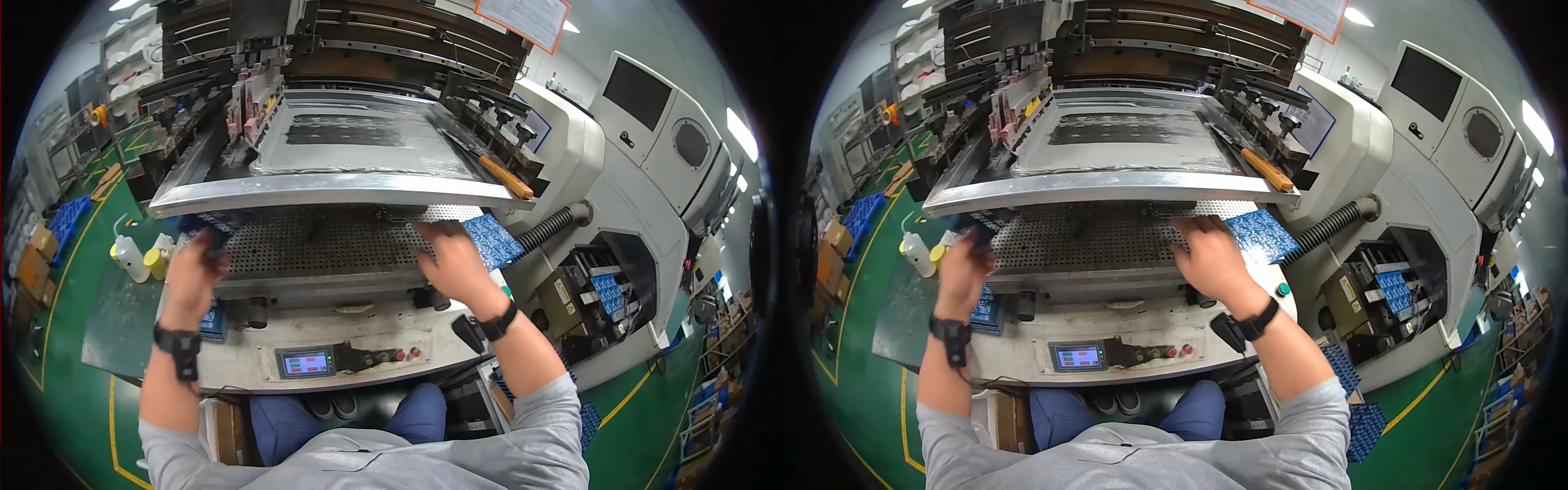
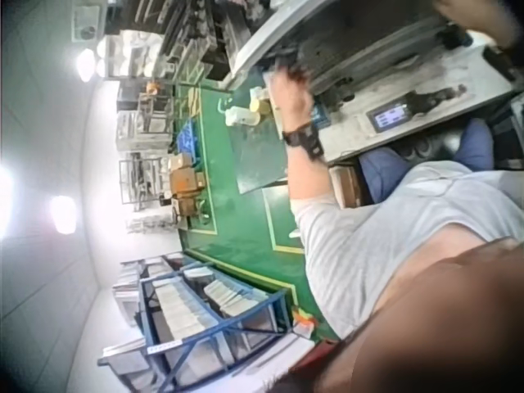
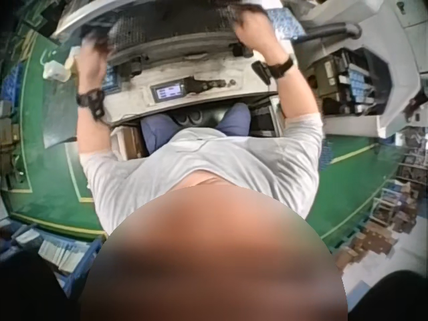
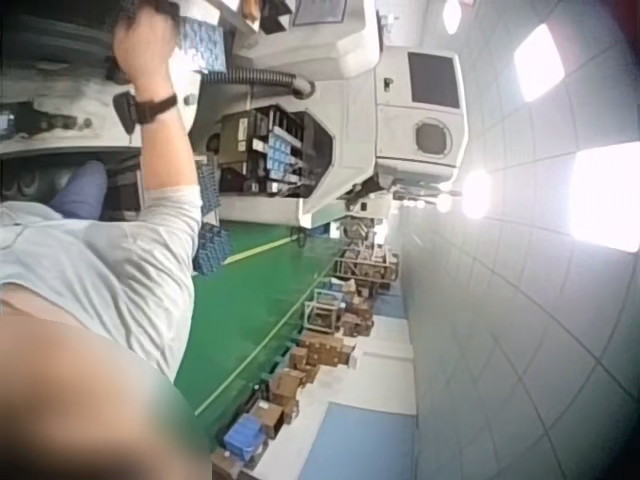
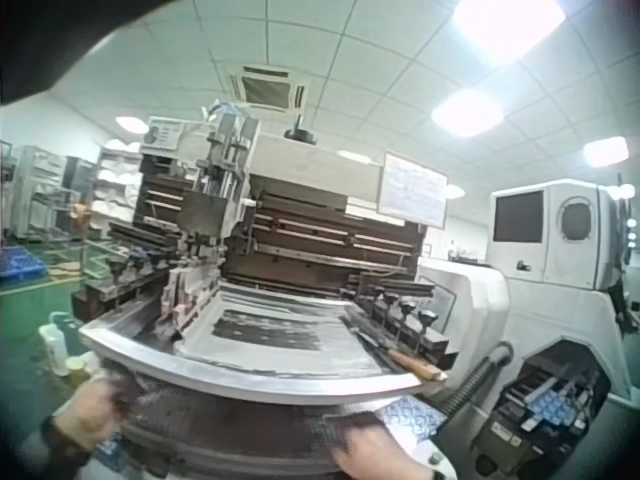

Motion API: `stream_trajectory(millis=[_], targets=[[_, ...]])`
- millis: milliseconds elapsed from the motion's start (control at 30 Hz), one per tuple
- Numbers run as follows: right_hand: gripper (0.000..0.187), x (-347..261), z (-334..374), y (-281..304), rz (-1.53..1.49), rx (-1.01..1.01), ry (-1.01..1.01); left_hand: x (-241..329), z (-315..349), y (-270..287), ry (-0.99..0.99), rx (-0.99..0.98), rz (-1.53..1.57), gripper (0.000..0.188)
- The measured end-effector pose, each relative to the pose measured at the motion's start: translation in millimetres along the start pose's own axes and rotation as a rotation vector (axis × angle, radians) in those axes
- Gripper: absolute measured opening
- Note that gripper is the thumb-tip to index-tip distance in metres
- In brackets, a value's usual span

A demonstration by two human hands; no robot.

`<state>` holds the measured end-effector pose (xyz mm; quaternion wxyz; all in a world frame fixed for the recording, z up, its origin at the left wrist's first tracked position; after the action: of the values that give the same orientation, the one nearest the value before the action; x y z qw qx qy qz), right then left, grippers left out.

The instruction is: Operating a machine to process printed circuit boards on an electronics assembly line.

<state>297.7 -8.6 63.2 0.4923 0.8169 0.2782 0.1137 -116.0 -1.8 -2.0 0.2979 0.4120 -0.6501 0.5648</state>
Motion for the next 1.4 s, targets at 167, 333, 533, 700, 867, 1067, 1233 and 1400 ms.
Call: stream_trajectory(millis=[167,333,533,700,867,1067,1233,1400], targets=[[0.042,10,-41,-42,-0.030,0.121,-0.067,-32,-34,-94,0.292,-0.267,-0.160,0.027],[0.041,21,-45,-67,-0.004,0.146,-0.200,-55,-72,-130,0.308,-0.437,-0.296,0.024],[0.038,24,-43,-70,-0.021,0.112,-0.172,-57,-125,-96,-0.175,-0.558,-1.032,0.024],[0.033,24,-43,-70,-0.022,0.117,-0.170,-38,-95,-94,-0.639,-0.466,-1.271,0.033],[0.032,23,-44,-71,-0.075,0.083,-0.137,-48,-66,-108,-0.287,-0.484,-1.377,0.049],[0.037,23,-44,-73,-0.057,0.032,-0.080,-54,-61,-106,-0.347,-0.403,-1.427,0.048],[0.036,25,-45,-76,-0.057,0.007,-0.100,-55,-60,-106,-0.366,-0.403,-1.442,0.049],[0.037,25,-44,-77,-0.050,-0.002,-0.108,-54,-58,-108,-0.376,-0.426,-1.434,0.050]])
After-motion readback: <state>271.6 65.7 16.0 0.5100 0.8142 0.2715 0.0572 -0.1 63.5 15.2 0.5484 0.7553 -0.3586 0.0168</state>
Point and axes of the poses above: each hand's wrist, its own z-axis away from the middle knuckle, its own y-axis out of the back of the hand, x = y × z, the point moved 4 cm from there along -z, towards the middle knuckle, and after that the axes turned 9 degrees about -x, right-handed, at the moved point
